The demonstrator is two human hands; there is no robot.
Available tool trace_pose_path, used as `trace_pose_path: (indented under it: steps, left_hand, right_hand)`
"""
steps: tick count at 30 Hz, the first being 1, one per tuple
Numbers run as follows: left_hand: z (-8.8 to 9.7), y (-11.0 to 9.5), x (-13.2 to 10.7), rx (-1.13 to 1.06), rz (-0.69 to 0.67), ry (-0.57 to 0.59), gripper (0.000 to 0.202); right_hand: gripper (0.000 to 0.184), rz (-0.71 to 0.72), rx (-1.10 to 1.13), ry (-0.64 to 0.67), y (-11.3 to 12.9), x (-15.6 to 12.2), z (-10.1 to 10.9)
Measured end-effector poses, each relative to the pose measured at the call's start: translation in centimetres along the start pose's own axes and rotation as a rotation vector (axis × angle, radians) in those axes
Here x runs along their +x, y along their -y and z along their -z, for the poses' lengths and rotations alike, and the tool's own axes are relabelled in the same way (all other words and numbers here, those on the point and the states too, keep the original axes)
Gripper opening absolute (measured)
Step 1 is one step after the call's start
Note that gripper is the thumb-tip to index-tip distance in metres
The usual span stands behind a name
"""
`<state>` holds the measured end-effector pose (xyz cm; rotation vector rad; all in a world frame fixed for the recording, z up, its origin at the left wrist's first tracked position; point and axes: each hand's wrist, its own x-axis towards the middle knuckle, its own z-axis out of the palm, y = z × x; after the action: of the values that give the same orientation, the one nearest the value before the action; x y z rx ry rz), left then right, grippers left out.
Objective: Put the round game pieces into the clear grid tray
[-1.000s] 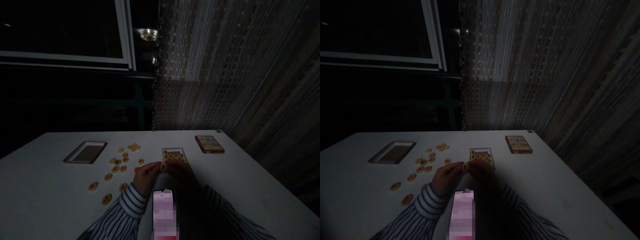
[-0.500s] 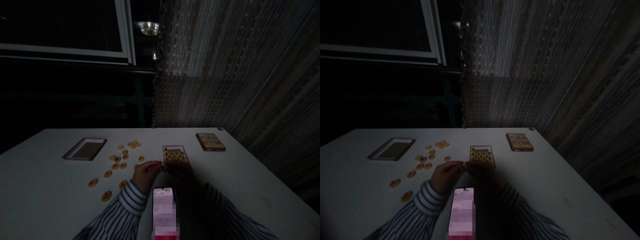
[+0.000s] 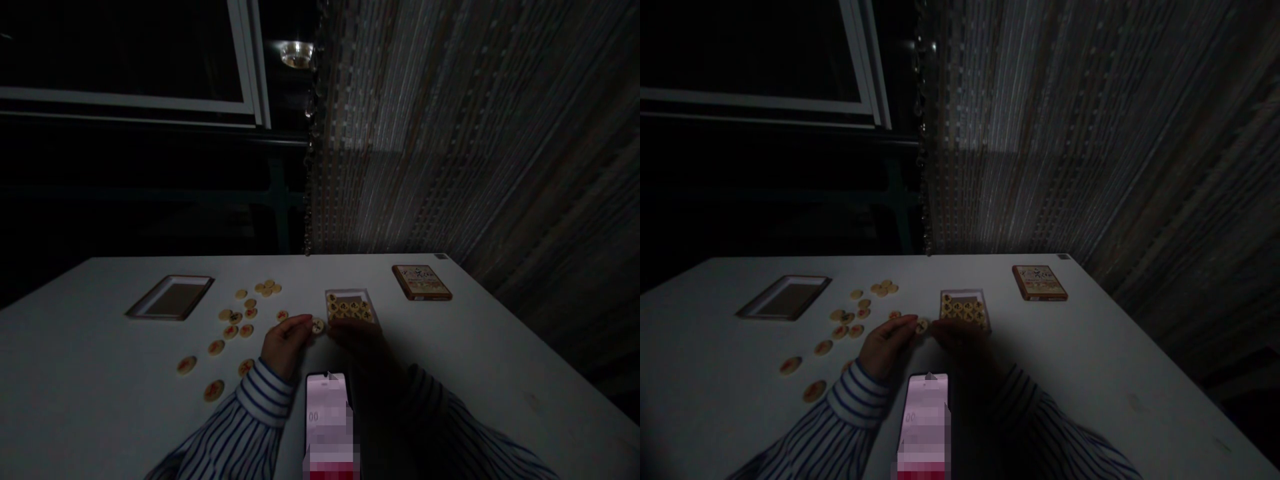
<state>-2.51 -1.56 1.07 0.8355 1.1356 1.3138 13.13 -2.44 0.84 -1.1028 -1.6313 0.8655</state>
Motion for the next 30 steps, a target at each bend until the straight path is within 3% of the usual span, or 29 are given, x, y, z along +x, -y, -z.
trace_pose_path:
  steps: [5, 19, 30]
  left_hand:
    - [-0.1, 0.2, 0.0, -0.064, 0.030, 0.005, 0.033]
    - [-0.8, 0.1, -0.8, -0.115, 0.078, 0.071, 0.034]
    - [-0.9, 0.2, -1.0, -0.052, 0.009, 0.115, 0.035]
  right_hand:
    - [0.018, 0.053, -0.024, -0.013, 0.0, 0.0, -0.1]
    - [0.023, 0.031, 0.059, 0.010, -0.3, 0.1, 0.1]
    - [0.022, 0.015, 0.053, -0.020, -0.5, 0.0, 0.3]
